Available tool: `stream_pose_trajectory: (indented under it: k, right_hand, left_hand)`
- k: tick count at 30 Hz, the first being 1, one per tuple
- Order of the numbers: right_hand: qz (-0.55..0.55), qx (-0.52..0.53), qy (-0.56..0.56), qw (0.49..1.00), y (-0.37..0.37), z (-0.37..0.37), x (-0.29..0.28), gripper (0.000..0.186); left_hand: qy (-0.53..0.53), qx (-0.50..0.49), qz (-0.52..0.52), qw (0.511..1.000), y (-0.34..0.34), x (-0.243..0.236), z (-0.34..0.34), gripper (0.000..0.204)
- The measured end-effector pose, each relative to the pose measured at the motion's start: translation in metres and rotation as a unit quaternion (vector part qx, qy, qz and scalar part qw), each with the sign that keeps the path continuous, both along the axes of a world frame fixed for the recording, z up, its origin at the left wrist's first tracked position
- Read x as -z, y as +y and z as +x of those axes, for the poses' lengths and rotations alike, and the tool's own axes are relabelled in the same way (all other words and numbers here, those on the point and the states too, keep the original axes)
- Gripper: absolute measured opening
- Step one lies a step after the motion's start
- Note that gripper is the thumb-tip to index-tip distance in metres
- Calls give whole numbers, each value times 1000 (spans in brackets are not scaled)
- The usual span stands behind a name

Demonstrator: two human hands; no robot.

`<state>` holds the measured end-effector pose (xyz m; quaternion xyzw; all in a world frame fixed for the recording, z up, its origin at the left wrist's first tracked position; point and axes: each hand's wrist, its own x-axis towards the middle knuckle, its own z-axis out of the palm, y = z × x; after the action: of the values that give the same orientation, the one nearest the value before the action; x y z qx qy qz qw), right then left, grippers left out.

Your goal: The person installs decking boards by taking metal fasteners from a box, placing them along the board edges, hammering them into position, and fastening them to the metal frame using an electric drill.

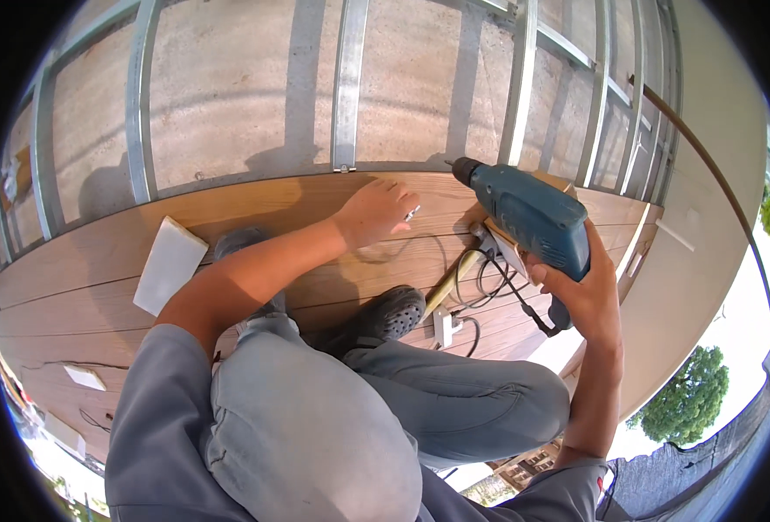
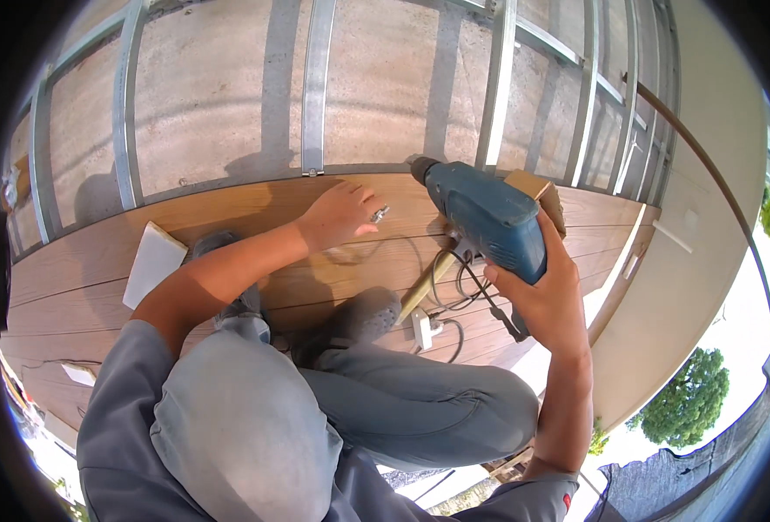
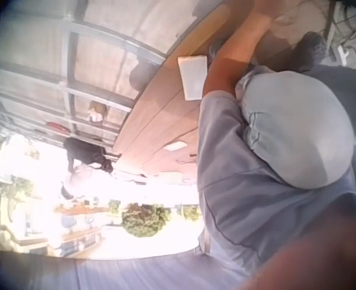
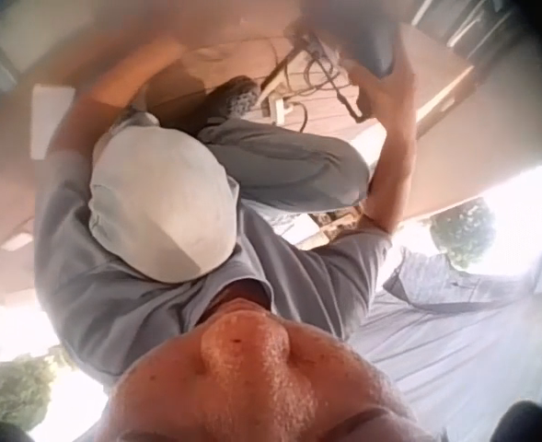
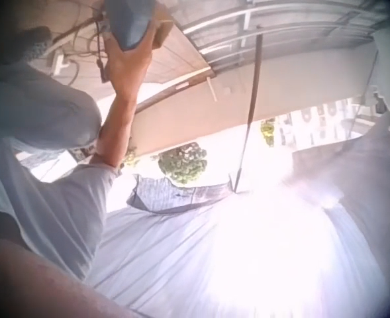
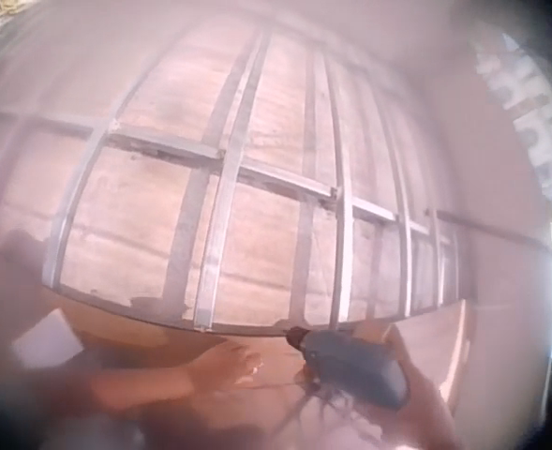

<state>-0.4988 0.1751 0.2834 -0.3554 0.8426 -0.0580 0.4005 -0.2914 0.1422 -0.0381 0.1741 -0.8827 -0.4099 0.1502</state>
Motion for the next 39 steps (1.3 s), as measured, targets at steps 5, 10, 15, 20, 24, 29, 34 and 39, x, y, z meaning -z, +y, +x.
stream_pose_trajectory:
  k: [5,10,15,20,24,29,34,39]
  right_hand:
    - [-54,259,-197,944,112,-25,28,62]
    - [-150,452,-345,809,254,-6,109,65]
    - [-184,503,-442,720,316,9,198,56]
    - [-168,453,-519,705,283,5,245,55]
    - [-112,389,-549,731,249,-4,272,60]
    - [-46,304,-518,798,186,15,249,52]
    - [-40,13,-61,997,208,-28,259,44]
    - [-36,-7,278,960,228,-41,278,47]
  left_hand:
    - [-17,60,-53,997,15,14,-33,26]
    - [13,43,-21,999,-5,5,-8,33]
    - [2,-48,-11,999,-24,-17,41,37]
    - [-72,-200,-16,977,-48,-47,136,41]
    - [-141,-375,-83,912,-69,-25,248,40]
    - [-324,-536,-63,777,-97,-25,331,41]
    - [-395,-536,-95,741,-99,5,348,39]
    - [-401,-555,-59,726,-97,3,341,37]
